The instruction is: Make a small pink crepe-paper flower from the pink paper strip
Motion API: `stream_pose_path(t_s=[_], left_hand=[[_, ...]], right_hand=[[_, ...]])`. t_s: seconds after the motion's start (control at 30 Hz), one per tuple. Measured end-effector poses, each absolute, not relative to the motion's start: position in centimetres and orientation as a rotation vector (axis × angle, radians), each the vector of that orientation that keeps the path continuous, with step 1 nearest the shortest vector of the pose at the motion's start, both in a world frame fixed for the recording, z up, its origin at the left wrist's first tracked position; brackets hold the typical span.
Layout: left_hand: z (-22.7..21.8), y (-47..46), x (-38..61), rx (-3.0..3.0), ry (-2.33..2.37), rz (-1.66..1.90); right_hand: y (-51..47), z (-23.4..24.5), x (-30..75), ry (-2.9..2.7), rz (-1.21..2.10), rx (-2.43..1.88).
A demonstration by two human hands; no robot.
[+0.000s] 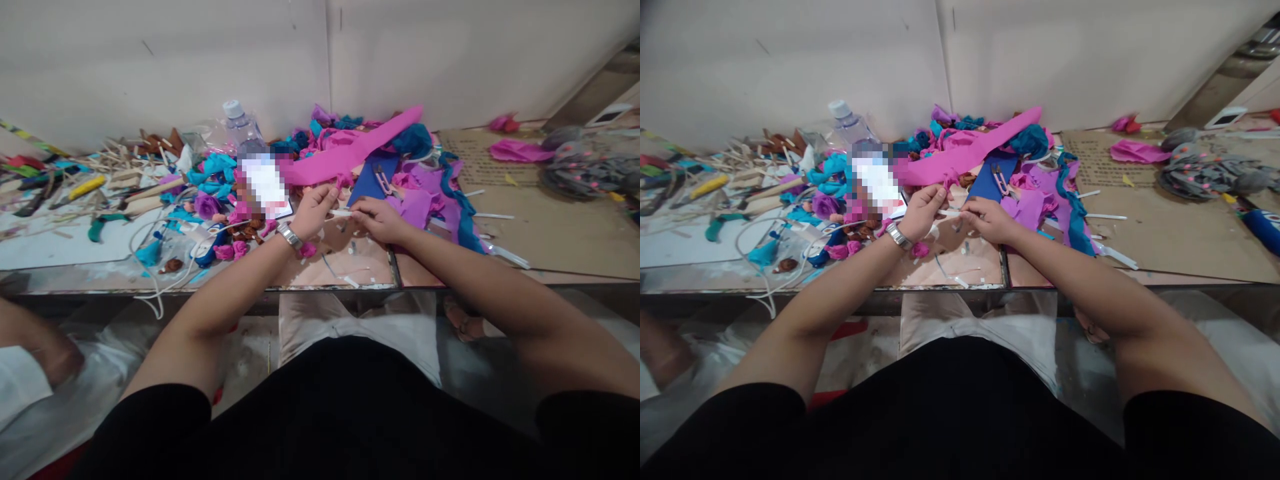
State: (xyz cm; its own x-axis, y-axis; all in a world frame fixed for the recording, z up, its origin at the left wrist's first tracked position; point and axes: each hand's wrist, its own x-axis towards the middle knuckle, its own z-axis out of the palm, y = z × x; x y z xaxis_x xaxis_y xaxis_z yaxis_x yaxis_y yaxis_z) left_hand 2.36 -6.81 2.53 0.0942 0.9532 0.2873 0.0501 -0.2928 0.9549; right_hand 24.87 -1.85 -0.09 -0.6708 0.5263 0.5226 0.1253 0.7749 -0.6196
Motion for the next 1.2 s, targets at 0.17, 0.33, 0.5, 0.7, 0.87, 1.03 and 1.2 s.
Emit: stream_pose_path(t_s=[0.17, 0.33, 0.5, 0.7, 0.87, 1.03, 1.2], left_hand=[[3.4, -6.9, 2.8, 1.248, 1.008, 1.362], [4.5, -7.4, 3.2, 1.135, 0.943, 1.355], [4.3, -7.2, 3.1, 1.094, 0.915, 1.343], [3.2, -7.2, 3.1, 1.328, 0.974, 1.273], [2.6, -7.3, 2.9, 1.49, 1.013, 1.262], [2.7, -6.9, 2.7, 1.302, 1.001, 1.336], [3.7, -7.3, 3.1, 1.107, 0.897, 1.374]], right_hand=[[-1.9, 0.2, 25.0, -2.244, 0.757, -0.434], [-2.4, 0.7, 25.1, -2.275, 0.824, -0.385], [-2.5, 0.9, 24.8, -2.306, 0.805, -0.327], [-2.3, 0.3, 24.8, -2.304, 0.802, -0.486], [-2.6, 0.2, 24.8, -2.256, 0.951, -0.554], [-2.5, 0.1, 24.5, -2.236, 0.912, -0.519], [-2.0, -0.3, 24.6, -2.251, 0.841, -0.446]])
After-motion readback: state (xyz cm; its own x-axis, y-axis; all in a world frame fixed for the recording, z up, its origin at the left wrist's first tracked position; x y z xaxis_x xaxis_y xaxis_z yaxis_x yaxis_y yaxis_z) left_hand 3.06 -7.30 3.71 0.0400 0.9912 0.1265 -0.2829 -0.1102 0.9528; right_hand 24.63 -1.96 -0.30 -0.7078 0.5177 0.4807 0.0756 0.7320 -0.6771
